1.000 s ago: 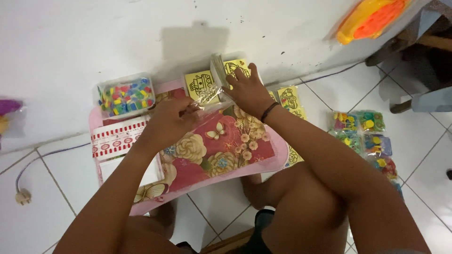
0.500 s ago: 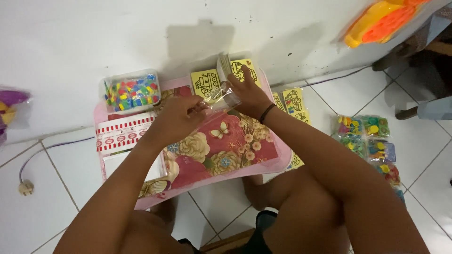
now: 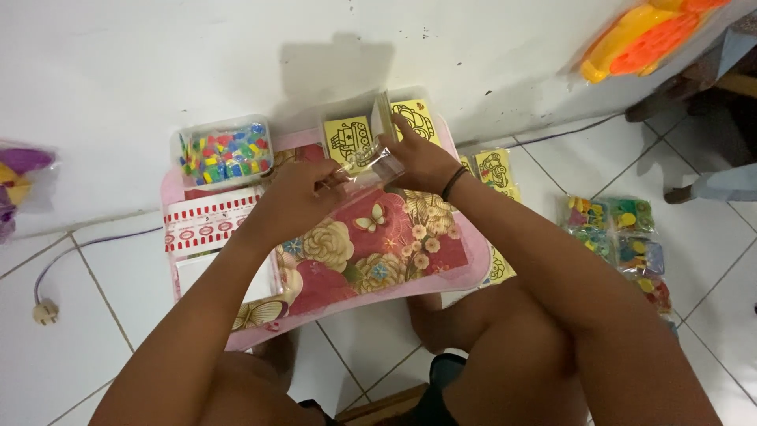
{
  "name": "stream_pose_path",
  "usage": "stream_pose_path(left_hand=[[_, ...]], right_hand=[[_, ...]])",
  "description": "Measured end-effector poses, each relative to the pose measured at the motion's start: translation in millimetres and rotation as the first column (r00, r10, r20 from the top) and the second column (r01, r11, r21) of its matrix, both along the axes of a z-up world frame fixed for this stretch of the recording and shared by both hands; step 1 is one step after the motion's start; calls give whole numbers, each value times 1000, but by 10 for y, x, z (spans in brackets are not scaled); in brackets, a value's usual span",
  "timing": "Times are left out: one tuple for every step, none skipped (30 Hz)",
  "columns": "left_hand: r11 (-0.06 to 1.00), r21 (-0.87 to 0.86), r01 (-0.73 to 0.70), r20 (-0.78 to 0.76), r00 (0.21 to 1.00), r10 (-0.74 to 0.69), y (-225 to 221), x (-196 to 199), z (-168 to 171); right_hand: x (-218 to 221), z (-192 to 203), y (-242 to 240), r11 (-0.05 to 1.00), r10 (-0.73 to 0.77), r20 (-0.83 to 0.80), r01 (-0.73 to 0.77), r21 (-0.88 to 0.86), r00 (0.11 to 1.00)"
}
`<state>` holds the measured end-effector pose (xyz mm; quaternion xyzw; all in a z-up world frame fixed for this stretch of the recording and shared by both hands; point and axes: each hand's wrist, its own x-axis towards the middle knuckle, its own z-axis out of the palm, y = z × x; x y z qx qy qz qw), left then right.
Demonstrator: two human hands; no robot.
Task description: Packing small illustrated cards into individual plastic bags along with small decorative items.
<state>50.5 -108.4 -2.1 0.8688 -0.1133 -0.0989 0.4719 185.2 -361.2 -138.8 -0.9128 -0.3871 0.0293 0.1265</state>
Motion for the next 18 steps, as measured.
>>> stream_pose_path(left_hand=[[1000,0,0,0,1000,0,7,10,-28],[1000,13,-1,3,1000,1,14,20,-56],[1000,26,-3,7,1000,2,21,31,-82],[1000,26,-3,8,1000,3,16,19,-53],[1000,8,-4,10,1000,4,13,6,-23],[1000,-10,-4,12,1000,4,11,-8,6],[1000,-10,-4,12,1000,4,11,-5,10],[1000,0,-9,0,1000,9,11,-3,15],[1000,12,-14,-13,1000,14,12,2,22],[1000,11,-15,-12,1000,15,17,0,22],[1000,8,-12,-4,1000,12,22,-2,21],[1000,5,-9,5,1000,9,28,-4,20],[1000,5,-10,6,1000,10,34,-5,11],[1000,-4,-6,10,1000,6,39,-5,2],[1000,-13,-4,13,1000,4,46,-9,-8],[1000,-13,-5,13,1000,5,46,-19,-3],[1000,16,-6,14,1000,6,46,-28,4],[999,44,-7,14,1000,6,45,-37,10]], right_hand=[[-10,17,-18,1000,0,0,0,0,1000],[-20,33,-35,997,24,-82,-18,74,996],[-27,52,-53,988,54,-161,-30,149,985],[-50,119,-24,988,55,-160,-31,149,986],[-72,185,8,991,52,-174,-29,133,983],[-95,251,40,993,48,-188,-27,117,981],[-63,162,21,993,49,-188,-27,117,981],[-31,72,1,993,11,-208,13,116,978],[3,-15,-17,992,-26,-229,53,114,973],[24,-4,-41,992,-25,-229,52,114,973],[46,7,-65,997,74,-61,-75,-5,995],[67,18,-88,974,192,94,-178,-142,977],[47,165,-61,974,193,95,-179,-142,977],[27,312,-33,926,374,425,-308,-218,824],[4,458,-3,859,504,678,-390,-330,535],[24,414,3,859,505,678,-392,-331,534],[46,372,8,872,481,714,-363,-329,508],[66,329,13,884,457,749,-334,-325,480]])
